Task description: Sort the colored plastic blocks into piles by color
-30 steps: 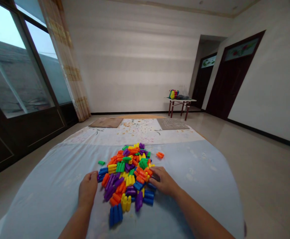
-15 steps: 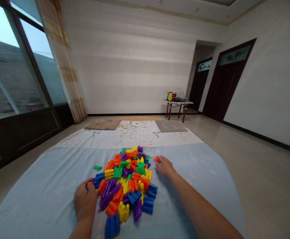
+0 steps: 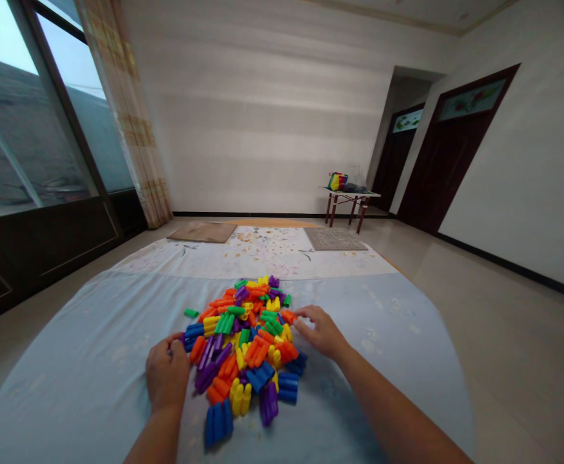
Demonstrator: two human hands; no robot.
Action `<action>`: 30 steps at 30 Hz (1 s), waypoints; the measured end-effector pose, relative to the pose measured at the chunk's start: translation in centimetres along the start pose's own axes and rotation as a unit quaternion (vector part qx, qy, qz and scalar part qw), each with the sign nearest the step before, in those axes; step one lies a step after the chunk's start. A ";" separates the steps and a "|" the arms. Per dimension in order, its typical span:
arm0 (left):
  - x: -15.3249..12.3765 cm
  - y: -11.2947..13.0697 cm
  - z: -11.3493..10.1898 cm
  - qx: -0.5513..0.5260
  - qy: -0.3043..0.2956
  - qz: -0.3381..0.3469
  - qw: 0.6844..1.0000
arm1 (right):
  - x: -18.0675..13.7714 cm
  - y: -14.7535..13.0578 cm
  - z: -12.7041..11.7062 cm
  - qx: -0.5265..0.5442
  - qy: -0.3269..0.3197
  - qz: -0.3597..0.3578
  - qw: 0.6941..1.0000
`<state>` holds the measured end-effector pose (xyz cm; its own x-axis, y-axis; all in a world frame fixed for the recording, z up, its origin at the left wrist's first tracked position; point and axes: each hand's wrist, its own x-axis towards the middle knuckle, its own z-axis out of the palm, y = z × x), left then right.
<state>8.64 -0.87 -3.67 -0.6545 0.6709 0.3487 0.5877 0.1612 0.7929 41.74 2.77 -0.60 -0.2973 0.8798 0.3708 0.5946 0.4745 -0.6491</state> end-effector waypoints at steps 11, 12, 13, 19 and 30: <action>-0.1 0.2 -0.2 -0.011 -0.001 -0.016 1.000 | -1.4 0.0 -1.3 0.056 -0.012 0.062 0.996; -0.1 0.2 -0.3 -0.011 -0.001 -0.019 1.000 | -1.1 0.9 -1.7 0.051 0.013 0.087 0.995; 0.0 0.2 -0.3 -0.010 -0.003 -0.021 1.000 | -0.9 1.8 -2.1 0.040 0.031 0.109 0.993; -0.2 0.7 -0.6 -0.009 -0.020 -0.035 0.999 | -1.1 6.3 -3.2 -0.098 0.009 0.177 0.979; -0.1 1.0 -0.9 0.006 -0.057 -0.097 0.994 | -1.1 6.3 -1.7 -0.154 0.000 0.119 0.981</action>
<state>8.89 -1.42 -2.52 -0.6980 0.7042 0.1297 0.4619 0.3044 0.8331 47.10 4.77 -3.92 -0.1229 0.9644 0.2340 0.8444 0.2255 -0.4859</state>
